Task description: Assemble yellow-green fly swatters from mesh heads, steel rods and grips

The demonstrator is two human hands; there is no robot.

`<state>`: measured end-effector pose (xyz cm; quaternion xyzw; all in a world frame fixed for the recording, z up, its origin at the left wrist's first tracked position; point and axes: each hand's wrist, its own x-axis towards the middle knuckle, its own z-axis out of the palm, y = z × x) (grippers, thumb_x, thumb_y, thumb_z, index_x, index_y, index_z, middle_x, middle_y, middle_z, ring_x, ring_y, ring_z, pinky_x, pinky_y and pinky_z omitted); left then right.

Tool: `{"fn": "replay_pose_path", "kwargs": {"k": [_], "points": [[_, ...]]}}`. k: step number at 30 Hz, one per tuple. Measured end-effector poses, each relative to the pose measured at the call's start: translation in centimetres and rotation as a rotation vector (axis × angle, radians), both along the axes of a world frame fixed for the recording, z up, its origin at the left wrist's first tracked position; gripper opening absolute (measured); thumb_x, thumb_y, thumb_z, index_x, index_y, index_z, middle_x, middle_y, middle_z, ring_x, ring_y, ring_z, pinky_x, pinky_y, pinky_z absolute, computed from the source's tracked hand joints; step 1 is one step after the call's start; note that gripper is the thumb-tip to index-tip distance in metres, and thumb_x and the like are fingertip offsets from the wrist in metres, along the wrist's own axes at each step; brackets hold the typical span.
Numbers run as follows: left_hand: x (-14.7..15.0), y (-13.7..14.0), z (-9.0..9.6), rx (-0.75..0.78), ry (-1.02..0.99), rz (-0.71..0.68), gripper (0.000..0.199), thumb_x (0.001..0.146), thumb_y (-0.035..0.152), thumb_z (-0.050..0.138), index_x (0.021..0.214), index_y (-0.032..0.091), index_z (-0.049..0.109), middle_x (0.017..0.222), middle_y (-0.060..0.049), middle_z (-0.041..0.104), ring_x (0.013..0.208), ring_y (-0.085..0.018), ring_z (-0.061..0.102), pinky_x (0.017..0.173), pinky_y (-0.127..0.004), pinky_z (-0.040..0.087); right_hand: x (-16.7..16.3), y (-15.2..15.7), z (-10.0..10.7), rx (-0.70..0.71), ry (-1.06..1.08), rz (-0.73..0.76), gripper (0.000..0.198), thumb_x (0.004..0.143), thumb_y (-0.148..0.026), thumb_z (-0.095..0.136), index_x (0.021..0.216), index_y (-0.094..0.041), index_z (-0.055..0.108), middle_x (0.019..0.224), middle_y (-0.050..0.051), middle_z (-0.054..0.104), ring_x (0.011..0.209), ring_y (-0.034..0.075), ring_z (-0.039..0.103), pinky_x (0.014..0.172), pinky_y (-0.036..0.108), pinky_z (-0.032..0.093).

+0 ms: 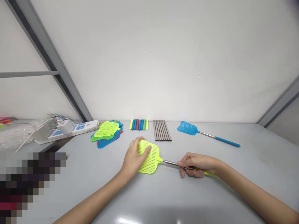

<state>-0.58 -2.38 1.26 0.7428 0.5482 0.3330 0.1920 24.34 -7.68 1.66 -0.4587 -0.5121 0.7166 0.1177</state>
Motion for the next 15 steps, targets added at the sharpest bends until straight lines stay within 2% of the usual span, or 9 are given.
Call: {"fn": "replay_pose_path", "kwargs": {"k": [9,15], "points": [[-0.18,0.09,-0.41,-0.044,0.01,-0.029,0.035,0.079,0.045,0.041,0.108,0.026,0.043,0.101,-0.004,0.046,0.093,-0.019,0.049,0.081,-0.033,0.039,-0.11,0.06,0.05,0.014,-0.011,0.007,0.04,0.077,-0.047,0.049,0.074,-0.009,0.062,0.04,-0.006,0.038,0.03,0.002,0.024,0.029,0.017,0.012],[-0.35,0.49,-0.58,0.048,0.008,-0.101,0.034,0.081,0.039,0.039,0.11,0.025,0.048,0.115,-0.004,0.043,0.108,-0.019,0.043,0.093,-0.032,0.034,-0.19,0.13,-0.14,0.034,-0.023,-0.002,0.042,0.077,-0.048,0.047,0.075,-0.008,0.061,0.04,-0.006,0.039,0.03,0.002,0.023,0.029,0.017,0.012]]}}
